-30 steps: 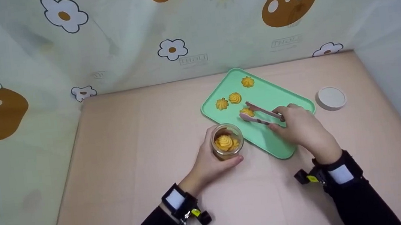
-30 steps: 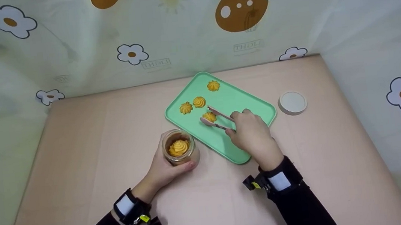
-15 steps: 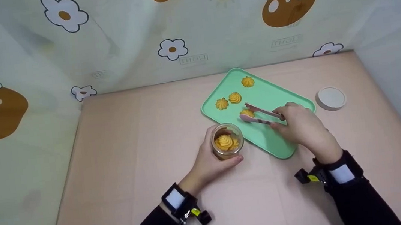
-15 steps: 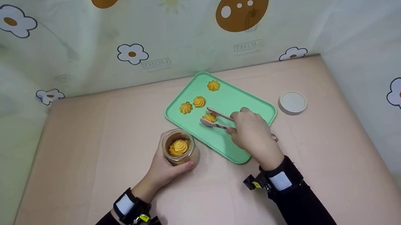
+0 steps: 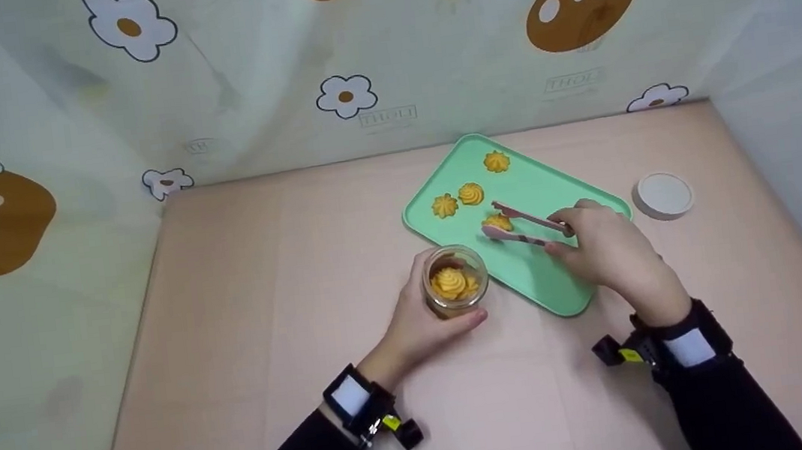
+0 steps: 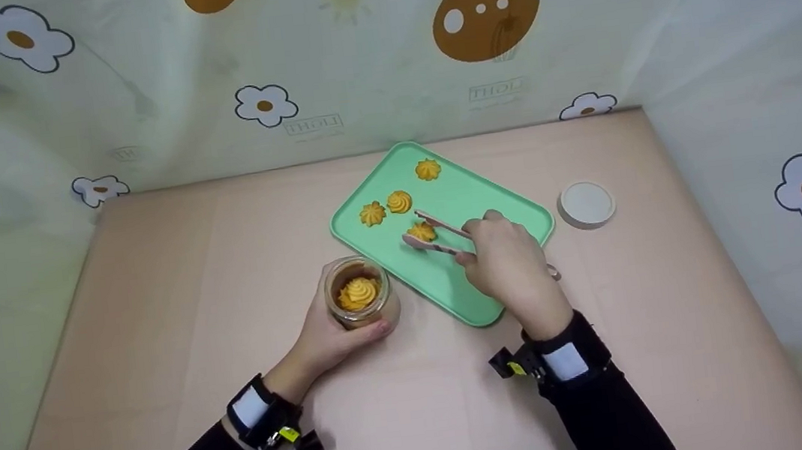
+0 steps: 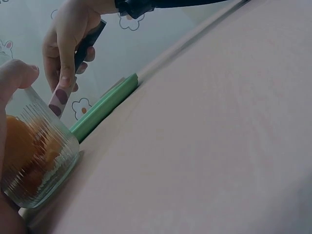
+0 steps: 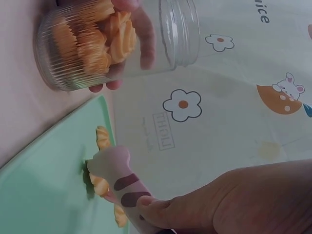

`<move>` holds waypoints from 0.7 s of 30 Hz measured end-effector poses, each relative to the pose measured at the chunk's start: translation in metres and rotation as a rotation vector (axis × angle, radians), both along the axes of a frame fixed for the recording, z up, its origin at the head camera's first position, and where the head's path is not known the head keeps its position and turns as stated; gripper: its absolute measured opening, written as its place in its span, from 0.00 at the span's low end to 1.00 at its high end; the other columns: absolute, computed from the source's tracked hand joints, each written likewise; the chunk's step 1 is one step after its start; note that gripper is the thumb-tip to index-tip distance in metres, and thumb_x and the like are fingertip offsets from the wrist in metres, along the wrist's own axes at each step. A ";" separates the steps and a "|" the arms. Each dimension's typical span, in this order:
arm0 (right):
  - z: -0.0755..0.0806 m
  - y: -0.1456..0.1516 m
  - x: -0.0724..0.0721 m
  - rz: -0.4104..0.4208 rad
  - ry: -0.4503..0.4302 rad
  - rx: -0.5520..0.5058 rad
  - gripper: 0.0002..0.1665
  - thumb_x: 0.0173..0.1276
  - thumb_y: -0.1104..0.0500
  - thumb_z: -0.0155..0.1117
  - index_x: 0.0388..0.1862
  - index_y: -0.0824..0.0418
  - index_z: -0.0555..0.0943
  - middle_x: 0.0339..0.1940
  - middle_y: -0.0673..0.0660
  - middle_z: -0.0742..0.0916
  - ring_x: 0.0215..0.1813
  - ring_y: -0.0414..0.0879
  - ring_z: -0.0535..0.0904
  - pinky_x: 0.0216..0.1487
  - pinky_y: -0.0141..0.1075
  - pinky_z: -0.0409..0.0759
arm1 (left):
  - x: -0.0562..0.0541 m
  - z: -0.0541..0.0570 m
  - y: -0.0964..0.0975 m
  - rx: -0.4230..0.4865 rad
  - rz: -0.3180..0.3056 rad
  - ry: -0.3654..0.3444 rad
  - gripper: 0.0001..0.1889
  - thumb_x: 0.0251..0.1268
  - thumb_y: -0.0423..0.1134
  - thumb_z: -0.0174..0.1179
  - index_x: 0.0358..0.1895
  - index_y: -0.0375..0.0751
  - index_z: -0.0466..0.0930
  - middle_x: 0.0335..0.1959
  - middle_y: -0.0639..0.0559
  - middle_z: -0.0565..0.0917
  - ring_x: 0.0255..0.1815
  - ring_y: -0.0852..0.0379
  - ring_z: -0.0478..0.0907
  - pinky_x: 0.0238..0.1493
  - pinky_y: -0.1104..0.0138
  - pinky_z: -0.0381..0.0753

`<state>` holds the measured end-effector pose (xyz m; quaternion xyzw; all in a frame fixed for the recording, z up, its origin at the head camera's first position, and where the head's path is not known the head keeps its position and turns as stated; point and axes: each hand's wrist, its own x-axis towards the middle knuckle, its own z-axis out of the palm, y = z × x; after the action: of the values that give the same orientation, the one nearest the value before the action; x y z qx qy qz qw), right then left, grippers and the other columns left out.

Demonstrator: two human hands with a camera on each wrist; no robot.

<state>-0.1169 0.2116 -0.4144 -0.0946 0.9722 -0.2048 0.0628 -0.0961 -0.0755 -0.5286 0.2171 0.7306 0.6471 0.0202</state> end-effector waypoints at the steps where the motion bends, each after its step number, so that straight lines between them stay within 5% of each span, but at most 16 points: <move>1: 0.001 0.001 0.000 0.001 0.006 0.000 0.25 0.76 0.56 0.73 0.62 0.72 0.85 0.47 0.67 0.87 0.47 0.60 0.83 0.47 0.57 0.83 | 0.000 0.000 0.000 -0.003 0.001 0.002 0.49 0.52 0.46 0.87 0.77 0.52 0.67 0.69 0.57 0.80 0.72 0.55 0.77 0.79 0.52 0.71; 13: 0.024 0.010 0.012 -0.013 0.114 -0.083 0.20 0.78 0.59 0.72 0.61 0.70 0.87 0.49 0.69 0.88 0.47 0.62 0.85 0.44 0.55 0.82 | -0.001 0.001 0.000 0.005 -0.003 -0.006 0.49 0.52 0.45 0.87 0.77 0.49 0.67 0.69 0.56 0.81 0.72 0.56 0.76 0.80 0.53 0.70; 21: 0.024 0.010 0.010 -0.039 0.077 -0.058 0.24 0.77 0.55 0.73 0.64 0.70 0.85 0.49 0.69 0.87 0.48 0.63 0.83 0.46 0.57 0.82 | 0.000 0.002 0.000 0.000 0.008 -0.019 0.50 0.52 0.46 0.87 0.77 0.50 0.67 0.69 0.57 0.80 0.72 0.56 0.76 0.80 0.52 0.70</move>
<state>-0.1065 0.2214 -0.3906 -0.0852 0.9692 -0.2303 0.0187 -0.0957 -0.0753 -0.5268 0.2081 0.7313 0.6490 0.0245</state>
